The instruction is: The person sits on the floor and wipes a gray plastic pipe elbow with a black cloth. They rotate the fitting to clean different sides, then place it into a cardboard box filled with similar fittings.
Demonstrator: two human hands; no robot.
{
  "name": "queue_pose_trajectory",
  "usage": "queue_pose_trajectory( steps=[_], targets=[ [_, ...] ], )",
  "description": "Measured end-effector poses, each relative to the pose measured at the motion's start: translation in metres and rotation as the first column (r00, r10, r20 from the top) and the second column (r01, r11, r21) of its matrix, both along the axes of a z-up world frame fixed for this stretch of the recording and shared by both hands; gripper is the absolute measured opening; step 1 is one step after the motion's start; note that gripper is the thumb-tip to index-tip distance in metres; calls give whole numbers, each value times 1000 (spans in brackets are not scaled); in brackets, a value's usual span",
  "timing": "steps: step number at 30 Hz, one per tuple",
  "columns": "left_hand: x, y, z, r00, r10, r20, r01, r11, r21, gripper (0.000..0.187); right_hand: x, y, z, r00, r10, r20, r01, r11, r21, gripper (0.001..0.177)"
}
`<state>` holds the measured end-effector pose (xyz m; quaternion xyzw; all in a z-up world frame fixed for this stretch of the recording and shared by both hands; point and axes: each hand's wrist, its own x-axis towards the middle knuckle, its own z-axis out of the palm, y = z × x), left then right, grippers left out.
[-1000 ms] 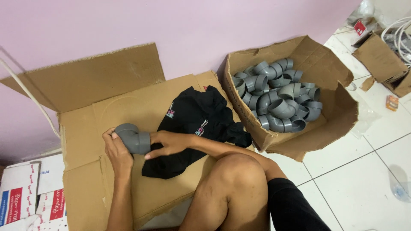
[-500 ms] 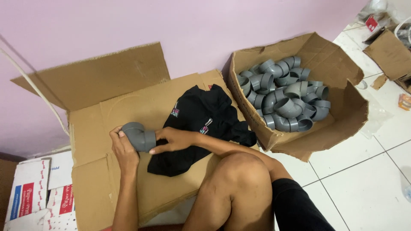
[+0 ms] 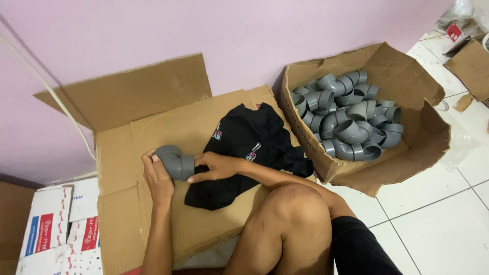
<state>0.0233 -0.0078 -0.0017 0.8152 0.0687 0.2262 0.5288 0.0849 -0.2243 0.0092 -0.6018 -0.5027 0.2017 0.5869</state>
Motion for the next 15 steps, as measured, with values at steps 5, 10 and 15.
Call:
queue_pose_trajectory(
  steps=[5,10,15],
  targets=[
    [-2,-1,5,1000,-6,-17,6,1000,-14,41,-6,0,4,999,-35,25,35,999,6,15],
    [2,-1,5,999,-13,-35,13,1000,-22,43,-3,7,-5,980,0,200,3,1000,-12,17],
    [-1,-2,5,999,-9,-49,8,999,-33,43,1,3,-11,999,-24,38,25,1000,-16,14]
  ],
)
